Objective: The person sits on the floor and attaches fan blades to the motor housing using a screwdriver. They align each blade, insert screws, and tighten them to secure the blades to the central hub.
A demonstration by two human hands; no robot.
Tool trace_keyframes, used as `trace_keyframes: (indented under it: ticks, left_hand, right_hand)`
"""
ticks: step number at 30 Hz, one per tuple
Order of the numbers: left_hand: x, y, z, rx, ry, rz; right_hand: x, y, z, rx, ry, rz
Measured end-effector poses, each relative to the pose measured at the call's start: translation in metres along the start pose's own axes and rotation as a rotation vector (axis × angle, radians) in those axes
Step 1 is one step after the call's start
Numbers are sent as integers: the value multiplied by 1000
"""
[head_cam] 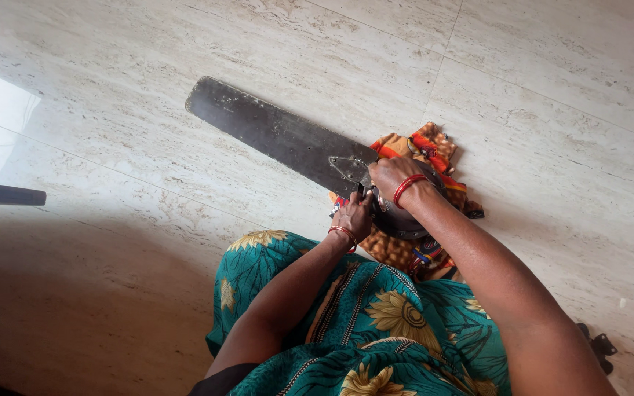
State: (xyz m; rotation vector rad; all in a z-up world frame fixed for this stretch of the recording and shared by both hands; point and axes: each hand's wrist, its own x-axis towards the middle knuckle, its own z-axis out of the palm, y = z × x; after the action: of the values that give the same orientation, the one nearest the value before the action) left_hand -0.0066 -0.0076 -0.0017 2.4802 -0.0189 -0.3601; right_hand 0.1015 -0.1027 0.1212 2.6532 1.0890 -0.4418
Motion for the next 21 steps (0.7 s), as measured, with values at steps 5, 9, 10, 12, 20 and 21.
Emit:
trace_keyframes:
  ticks: [5, 9, 10, 12, 20, 21]
  left_hand:
    - [-1, 1, -2, -15, 21, 19]
    - [-1, 2, -4, 1, -56, -7]
    - [-1, 2, -4, 3, -56, -4]
    - [1, 1, -3, -1, -47, -3]
    - [0, -2, 1, -55, 32, 26]
    - [0, -2, -1, -84, 54, 18]
  right_hand:
    - [-3, -2, -8, 34, 11, 128]
    - [-8, 0, -11, 29, 37, 137]
    - [-10, 2, -11, 15, 35, 112]
    - [-13, 8, -10, -19, 49, 61]
    - [-6, 9, 8, -9, 10, 98]
    - [-5, 9, 8, -1, 22, 131]
